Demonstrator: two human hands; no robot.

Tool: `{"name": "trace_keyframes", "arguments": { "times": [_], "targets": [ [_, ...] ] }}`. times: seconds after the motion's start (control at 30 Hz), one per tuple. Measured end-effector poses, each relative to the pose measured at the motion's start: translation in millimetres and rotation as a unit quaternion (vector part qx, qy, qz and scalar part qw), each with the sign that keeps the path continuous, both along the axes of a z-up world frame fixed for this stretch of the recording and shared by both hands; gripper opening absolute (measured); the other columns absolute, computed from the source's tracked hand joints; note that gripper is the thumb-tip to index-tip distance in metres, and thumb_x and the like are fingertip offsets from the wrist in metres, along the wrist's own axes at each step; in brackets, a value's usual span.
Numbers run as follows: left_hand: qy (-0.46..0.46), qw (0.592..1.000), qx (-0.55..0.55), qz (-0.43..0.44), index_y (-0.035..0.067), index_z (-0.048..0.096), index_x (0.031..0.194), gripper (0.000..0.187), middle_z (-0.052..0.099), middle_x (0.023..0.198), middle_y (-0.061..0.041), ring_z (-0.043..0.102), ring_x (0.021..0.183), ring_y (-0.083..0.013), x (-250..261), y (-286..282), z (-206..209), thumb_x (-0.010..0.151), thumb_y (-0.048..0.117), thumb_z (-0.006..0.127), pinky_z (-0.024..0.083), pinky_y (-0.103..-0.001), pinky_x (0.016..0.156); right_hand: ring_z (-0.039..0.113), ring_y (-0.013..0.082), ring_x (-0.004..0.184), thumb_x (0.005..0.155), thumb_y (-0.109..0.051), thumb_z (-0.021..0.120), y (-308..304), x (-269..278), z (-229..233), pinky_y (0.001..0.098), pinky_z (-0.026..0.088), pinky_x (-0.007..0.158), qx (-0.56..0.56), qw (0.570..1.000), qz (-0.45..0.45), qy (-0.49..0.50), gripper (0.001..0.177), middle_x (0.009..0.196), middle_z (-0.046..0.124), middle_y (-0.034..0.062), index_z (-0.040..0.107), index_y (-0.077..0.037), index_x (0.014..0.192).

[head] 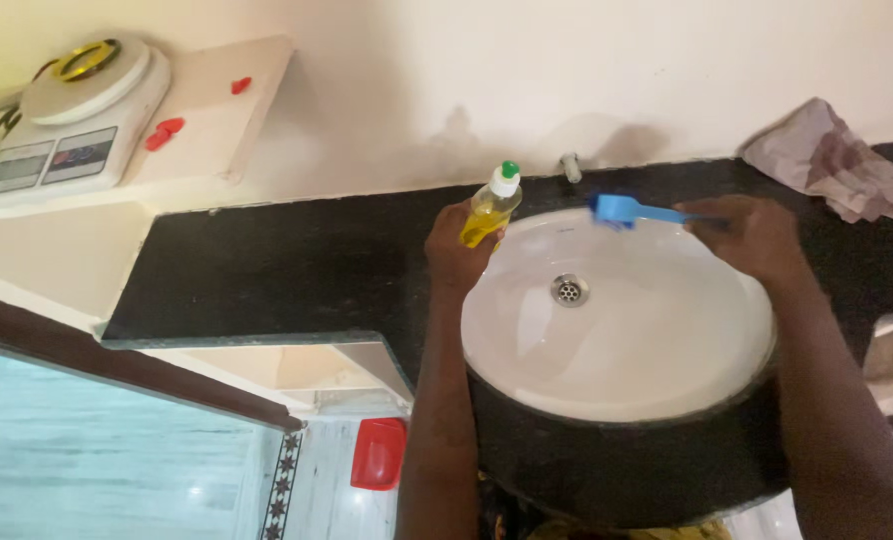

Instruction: The person scrubs the interior of a white bathroom sink using a blue brush and liquid soap. They repeatedly apply soap from a bottle and scrub the basin and drain area.

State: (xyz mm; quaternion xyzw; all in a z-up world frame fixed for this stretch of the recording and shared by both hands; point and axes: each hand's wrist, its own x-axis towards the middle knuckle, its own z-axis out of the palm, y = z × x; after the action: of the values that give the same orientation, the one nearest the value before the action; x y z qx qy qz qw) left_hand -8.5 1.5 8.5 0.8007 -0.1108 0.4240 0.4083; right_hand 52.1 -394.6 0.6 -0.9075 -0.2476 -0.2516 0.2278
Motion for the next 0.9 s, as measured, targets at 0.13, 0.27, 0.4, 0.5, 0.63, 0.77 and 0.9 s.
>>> {"name": "trace_keyframes", "arguments": {
  "times": [0.13,0.27,0.4,0.5,0.63,0.77,0.9],
  "targets": [
    [-0.004,1.000,0.000,0.015,0.008,0.067,0.118,0.051,0.070,0.110,-0.012,0.071,0.101,-0.0321,1.3,2.5,2.5,0.074,0.015,0.090,0.058,-0.040,0.086,0.073,0.0214,0.076,0.093,-0.032,0.078,1.3,11.5,-11.7,0.0358,0.060,0.065,-0.106,0.993,-0.057,-0.010,0.030,0.108,0.078,0.0063,0.078,-0.026,0.123],
    [-0.011,0.999,-0.031,-0.007,0.006,0.066,0.118,0.051,0.069,0.111,-0.013,0.071,0.102,-0.0319,6.5,2.4,-12.6,0.074,0.015,0.090,0.059,-0.041,0.087,0.066,0.0157,0.056,0.100,-0.028,0.065,81.6,30.8,-51.1,0.0320,0.054,0.040,-0.135,0.989,0.056,0.038,0.028,0.108,0.076,0.0058,0.074,-0.027,0.126],
    [-0.008,1.000,0.004,0.002,0.005,0.066,0.118,0.055,0.069,0.113,-0.013,0.070,0.104,-0.0342,21.0,8.3,-34.8,0.070,0.017,0.091,0.057,-0.042,0.089,0.069,0.0182,0.075,0.097,-0.028,0.067,110.9,11.7,-34.4,0.0357,0.057,0.060,-0.185,0.974,0.076,-0.109,0.030,0.088,0.073,0.0023,0.074,-0.029,0.126],
    [0.020,0.999,0.024,0.008,0.006,0.067,0.118,0.058,0.069,0.115,-0.013,0.069,0.106,-0.0349,26.2,10.8,-46.6,0.068,0.020,0.091,0.056,-0.043,0.091,0.069,0.0189,0.074,0.103,-0.022,0.061,89.7,8.3,-5.3,0.0326,0.059,0.055,-0.257,0.965,-0.018,-0.040,0.030,0.099,0.074,0.0063,0.073,-0.032,0.129],
    [0.064,0.997,0.026,-0.031,0.005,0.067,0.122,0.060,0.068,0.117,-0.014,0.068,0.107,-0.0344,21.1,12.1,-45.5,0.070,0.023,0.089,0.056,-0.044,0.092,0.073,0.0211,0.079,0.106,-0.038,0.058,-20.4,-30.3,15.0,0.0379,0.063,0.068,-0.315,0.915,-0.195,0.163,0.032,0.102,0.076,0.0078,0.069,-0.026,0.135],
    [0.081,0.994,0.058,-0.039,0.006,0.069,0.120,0.060,0.070,0.117,-0.015,0.068,0.106,-0.0351,13.3,8.9,-33.5,0.067,0.024,0.090,0.055,-0.044,0.090,0.077,0.0203,0.098,0.097,-0.042,0.059,-131.9,-66.3,-10.3,0.0384,0.062,0.090,-0.364,0.880,-0.262,0.158,0.044,0.119,0.076,-0.0003,0.063,-0.034,0.140],
    [0.047,0.996,0.045,-0.053,0.005,0.068,0.122,0.059,0.070,0.117,-0.015,0.068,0.107,-0.0353,9.3,10.4,-26.0,0.069,0.022,0.089,0.056,-0.044,0.091,0.079,0.0175,0.099,0.103,-0.039,0.056,-151.6,-79.6,-22.8,0.0356,0.064,0.090,-0.398,0.851,-0.280,0.196,0.041,0.117,0.079,-0.0019,0.063,-0.036,0.143]
  ]
}}
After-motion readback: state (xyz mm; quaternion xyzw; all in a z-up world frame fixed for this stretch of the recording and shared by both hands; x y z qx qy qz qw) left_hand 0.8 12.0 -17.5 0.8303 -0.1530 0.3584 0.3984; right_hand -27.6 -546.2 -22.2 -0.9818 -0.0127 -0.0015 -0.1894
